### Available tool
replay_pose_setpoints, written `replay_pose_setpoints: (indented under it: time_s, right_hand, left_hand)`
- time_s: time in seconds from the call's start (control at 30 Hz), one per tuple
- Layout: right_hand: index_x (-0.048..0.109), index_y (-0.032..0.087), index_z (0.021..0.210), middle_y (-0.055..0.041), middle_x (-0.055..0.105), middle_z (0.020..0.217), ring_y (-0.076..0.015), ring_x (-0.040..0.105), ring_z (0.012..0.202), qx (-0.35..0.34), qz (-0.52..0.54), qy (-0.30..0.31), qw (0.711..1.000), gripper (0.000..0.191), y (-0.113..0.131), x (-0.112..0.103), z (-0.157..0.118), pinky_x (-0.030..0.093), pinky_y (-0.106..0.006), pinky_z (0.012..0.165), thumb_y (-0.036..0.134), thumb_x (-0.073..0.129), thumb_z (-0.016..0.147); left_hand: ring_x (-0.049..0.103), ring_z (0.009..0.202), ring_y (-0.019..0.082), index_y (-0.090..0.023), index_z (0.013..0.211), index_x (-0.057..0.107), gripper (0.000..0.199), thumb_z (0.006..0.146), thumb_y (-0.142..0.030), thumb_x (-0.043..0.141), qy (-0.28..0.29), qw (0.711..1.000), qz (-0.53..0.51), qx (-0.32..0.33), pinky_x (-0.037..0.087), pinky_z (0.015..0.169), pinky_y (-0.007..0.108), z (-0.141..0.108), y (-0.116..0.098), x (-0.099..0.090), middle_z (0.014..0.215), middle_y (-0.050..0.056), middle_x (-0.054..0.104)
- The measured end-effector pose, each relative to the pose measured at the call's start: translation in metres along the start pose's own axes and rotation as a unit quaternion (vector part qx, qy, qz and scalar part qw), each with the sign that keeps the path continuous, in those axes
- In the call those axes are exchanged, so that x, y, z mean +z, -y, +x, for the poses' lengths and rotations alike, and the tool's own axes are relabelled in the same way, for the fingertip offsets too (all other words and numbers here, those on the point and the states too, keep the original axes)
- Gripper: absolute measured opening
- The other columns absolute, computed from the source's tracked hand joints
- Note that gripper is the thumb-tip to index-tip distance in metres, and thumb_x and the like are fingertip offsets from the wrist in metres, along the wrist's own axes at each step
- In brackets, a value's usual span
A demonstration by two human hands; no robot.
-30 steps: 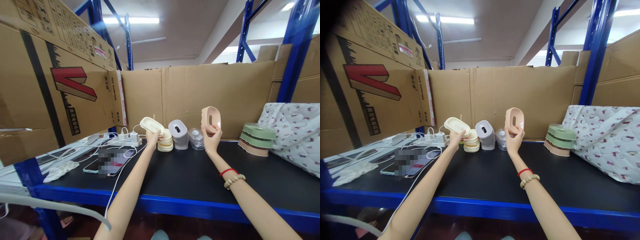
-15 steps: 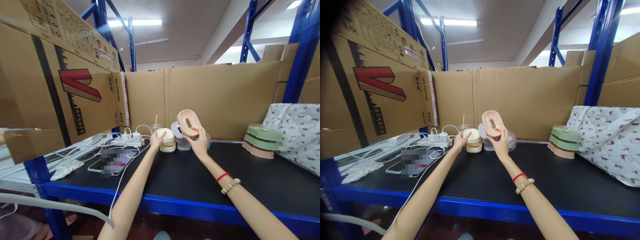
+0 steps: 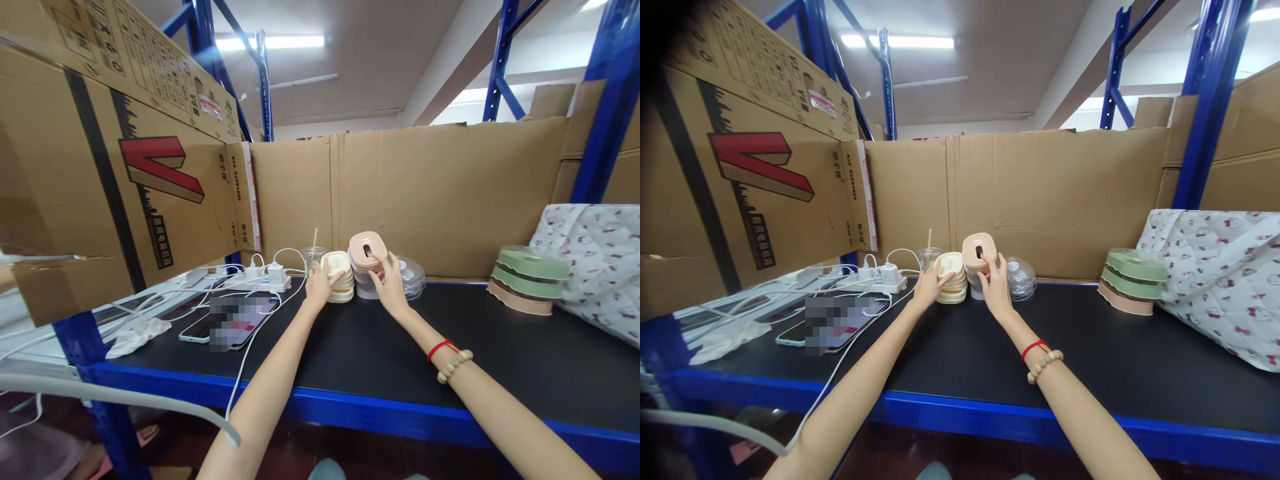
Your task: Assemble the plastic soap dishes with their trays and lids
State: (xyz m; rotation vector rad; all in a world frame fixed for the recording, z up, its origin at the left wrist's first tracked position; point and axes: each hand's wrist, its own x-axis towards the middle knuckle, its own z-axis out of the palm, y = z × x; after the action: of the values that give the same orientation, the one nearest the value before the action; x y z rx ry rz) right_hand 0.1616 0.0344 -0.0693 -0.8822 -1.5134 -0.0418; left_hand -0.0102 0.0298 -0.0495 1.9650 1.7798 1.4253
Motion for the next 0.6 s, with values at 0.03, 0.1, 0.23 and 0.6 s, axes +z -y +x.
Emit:
replay_pose_setpoints:
  time_s: [0.03,0.1,0.23,0.6]
  right_hand:
    - [0.06,0.021,0.11,-0.015,0.043,0.125,-0.012,0.054,0.057,-0.001,-0.001,0.0,1.0,0.033,-0.001,0.001,0.0,0.053,-0.044,0.072,0.025,0.048,0.079]
    - [0.06,0.02,0.109,-0.0143,0.046,0.121,-0.0128,0.054,0.058,-0.008,-0.003,-0.003,1.0,0.034,-0.002,0.001,0.0,0.053,-0.043,0.069,0.024,0.046,0.078]
    - [0.061,0.02,0.103,-0.012,0.048,0.113,-0.0135,0.054,0.06,-0.013,-0.011,-0.01,1.0,0.03,-0.001,-0.001,0.0,0.054,-0.042,0.07,0.024,0.047,0.077]
    - [0.054,0.021,0.113,-0.01,0.048,0.109,-0.0179,0.056,0.067,0.029,-0.107,-0.014,0.994,0.047,0.003,-0.012,-0.002,0.052,-0.04,0.06,0.033,0.058,0.068]
  left_hand:
    - [0.052,0.115,0.033,-0.018,0.122,0.055,0.051,0.077,-0.042,0.061,-0.007,0.999,0.042,0.021,0.04,0.092,0.044,-0.002,-0.001,0.002,0.127,0.019,0.054]
    - [0.049,0.117,0.034,-0.019,0.123,0.054,0.047,0.081,-0.041,0.055,-0.03,0.991,0.106,0.074,0.04,0.092,0.046,-0.004,-0.003,0.006,0.131,0.02,0.05]
    - [0.048,0.117,0.027,-0.023,0.124,0.053,0.04,0.087,-0.036,0.047,-0.036,0.962,0.143,0.23,0.039,0.094,0.043,-0.006,-0.009,0.017,0.123,0.014,0.055]
    - [0.052,0.107,0.025,-0.02,0.127,0.047,0.046,0.083,-0.031,0.051,-0.024,0.951,0.137,0.277,0.04,0.09,0.04,-0.016,-0.019,0.024,0.112,0.012,0.055]
